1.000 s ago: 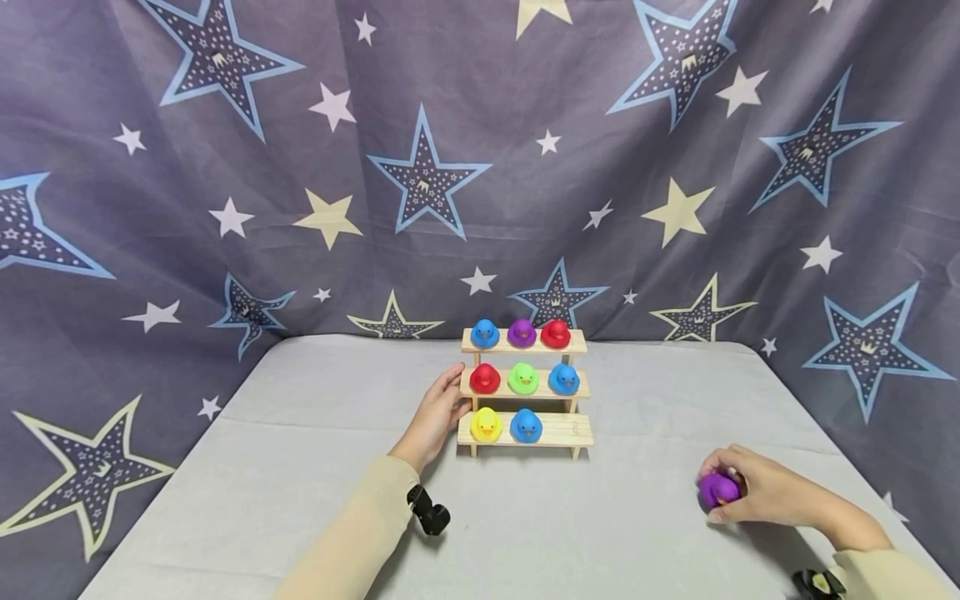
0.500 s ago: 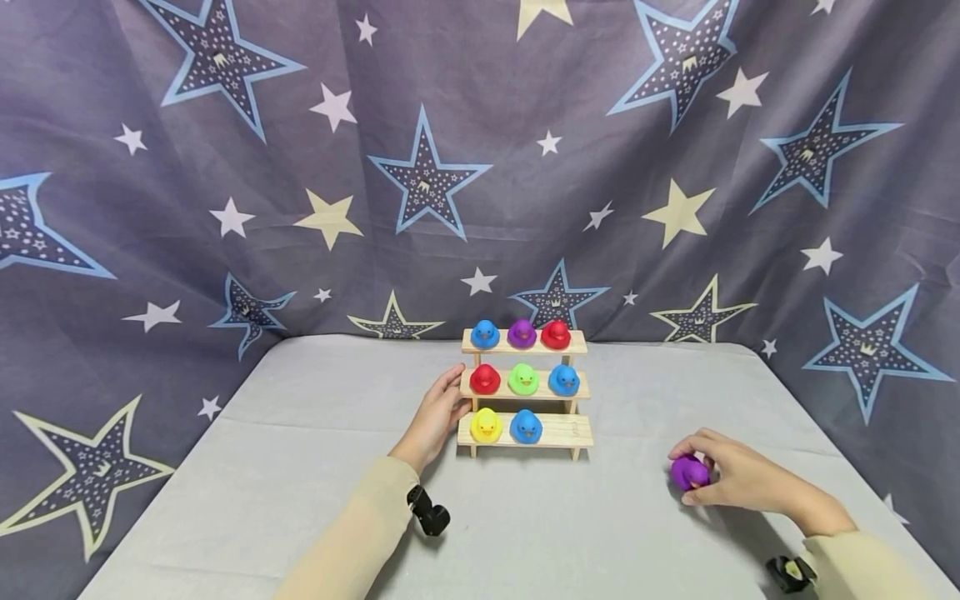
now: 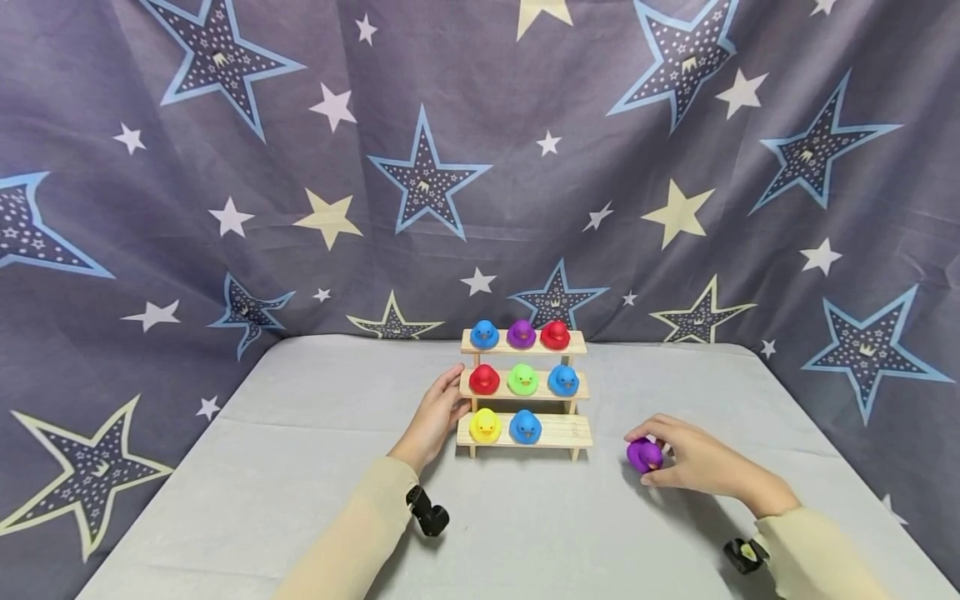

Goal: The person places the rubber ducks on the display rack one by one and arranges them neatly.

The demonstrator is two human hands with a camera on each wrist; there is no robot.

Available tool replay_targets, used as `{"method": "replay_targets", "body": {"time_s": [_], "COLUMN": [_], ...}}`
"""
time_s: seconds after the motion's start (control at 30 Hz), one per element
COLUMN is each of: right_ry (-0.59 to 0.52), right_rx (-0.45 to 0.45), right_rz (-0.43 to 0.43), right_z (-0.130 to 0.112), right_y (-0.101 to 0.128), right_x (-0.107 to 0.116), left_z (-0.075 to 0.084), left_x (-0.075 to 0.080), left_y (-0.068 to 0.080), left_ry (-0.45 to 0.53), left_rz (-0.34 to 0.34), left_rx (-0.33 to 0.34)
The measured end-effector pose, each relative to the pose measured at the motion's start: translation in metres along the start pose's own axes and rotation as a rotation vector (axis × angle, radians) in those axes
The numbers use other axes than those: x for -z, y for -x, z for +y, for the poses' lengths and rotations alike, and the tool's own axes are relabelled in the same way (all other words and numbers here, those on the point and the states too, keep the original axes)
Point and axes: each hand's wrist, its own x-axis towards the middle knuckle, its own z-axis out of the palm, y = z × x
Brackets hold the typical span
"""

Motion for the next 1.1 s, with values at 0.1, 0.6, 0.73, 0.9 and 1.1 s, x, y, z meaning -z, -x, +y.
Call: {"method": "replay_targets", "body": {"time_s": [0.1, 0.6, 0.73, 0.9, 1.1], "right_ry": [-0.005, -0.026, -0.039, -0.069, -0.076], "right_rx": [0.008, 0.043, 0.068, 0.068, 0.067], "right_rz": [-0.002, 0.046, 0.059, 0.076, 0.108], "right_z": [-0.006, -0.025, -0.028, -0.029, -0.033], "right_y": [-0.010, -0.049, -0.056, -0.062, -0.067], "right_x": [-0.003, -0.017, -0.021, -0.028, -0.033], "left_z": [0.000, 0.001, 0.002, 0.001, 0.000], "left_x": [0.000, 0.000, 0.000, 0.000, 0.000], "left_y": [0.000, 0.002, 0.001, 0.001, 0.001], "left_ry": [0.001, -0.009, -0.010, -0.009, -0.006], "left_rz": [-0.004, -0.013, -0.016, -0.014, -0.017], "left_rx": [-0.005, -0.014, -0.015, -0.010, -0.010]}}
